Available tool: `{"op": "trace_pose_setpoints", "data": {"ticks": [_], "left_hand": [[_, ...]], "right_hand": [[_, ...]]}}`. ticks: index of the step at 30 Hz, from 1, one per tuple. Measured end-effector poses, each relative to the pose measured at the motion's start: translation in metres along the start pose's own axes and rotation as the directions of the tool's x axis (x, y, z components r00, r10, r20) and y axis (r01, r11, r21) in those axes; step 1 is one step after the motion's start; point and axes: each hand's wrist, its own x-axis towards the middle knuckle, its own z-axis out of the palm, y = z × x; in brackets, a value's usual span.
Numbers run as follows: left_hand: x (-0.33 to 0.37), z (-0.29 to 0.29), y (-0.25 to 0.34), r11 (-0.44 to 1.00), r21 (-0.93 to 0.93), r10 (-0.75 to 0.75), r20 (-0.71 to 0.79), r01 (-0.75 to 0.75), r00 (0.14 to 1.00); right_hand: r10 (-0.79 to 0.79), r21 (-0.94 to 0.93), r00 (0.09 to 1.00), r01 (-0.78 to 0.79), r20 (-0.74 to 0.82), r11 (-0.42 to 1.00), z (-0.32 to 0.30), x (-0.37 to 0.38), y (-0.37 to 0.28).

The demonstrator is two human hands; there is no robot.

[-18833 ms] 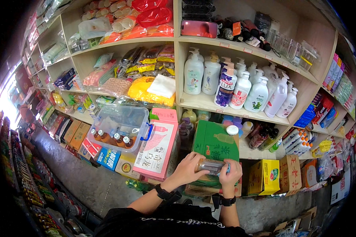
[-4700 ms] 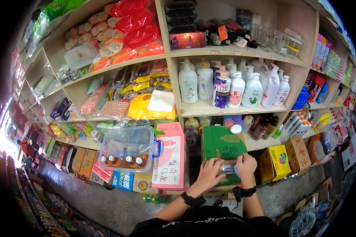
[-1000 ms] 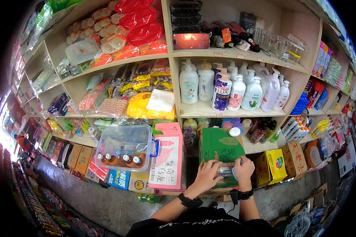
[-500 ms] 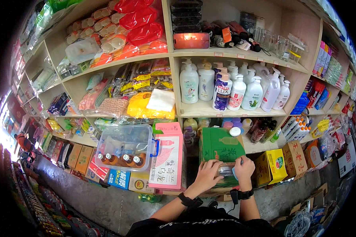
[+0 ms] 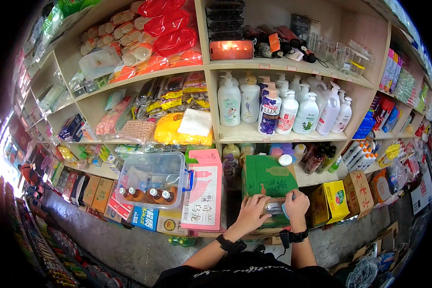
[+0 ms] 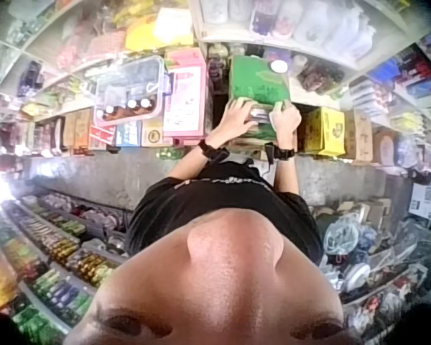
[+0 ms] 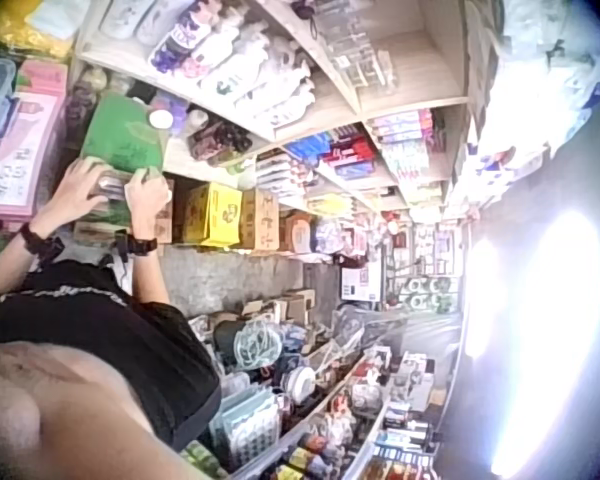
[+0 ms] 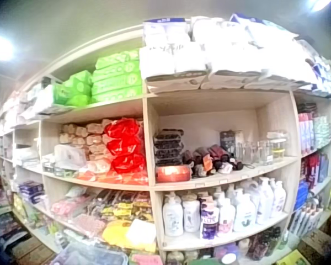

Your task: The person places a small object into a green cardboard box and seals the top of the box with clear adhesive tape, smoothing the tape with their hands.

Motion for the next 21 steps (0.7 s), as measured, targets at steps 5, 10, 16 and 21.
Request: {"op": "trace_pose_setpoints", "data": {"ticks": [5, 10, 16, 21], "left_hand": [[0.0, 0.0004, -0.0008, 1.0, 0.0, -0.003, 0.012, 0.003, 1.0], [0.0, 0.0, -0.0001, 1.0, 0.006, -0.006, 0.012, 0.006, 1.0], [-0.0002, -0.0012, 0.0009, 1.0, 0.005, -0.003, 0.005, 0.003, 1.0], [-0.0003, -0.0008, 0.0004, 1.0, 0.004, 0.004, -0.001, -0.004, 1.0]], "right_hand": [[-0.013, -0.007, 1.0, 0.013, -0.012, 1.0, 0.0013, 0.0, 0.0012], [-0.01, 0.001, 1.0, 0.01, -0.01, 1.0, 0.0007, 0.0002, 0.0001], [-0.013, -0.003, 1.0, 0.013, -0.008, 1.0, 0.0018, 0.0003, 0.0015], [-0.006, -0.006, 1.0, 0.006, -0.003, 1.0, 0.0028, -0.0006, 0.0039]]}}
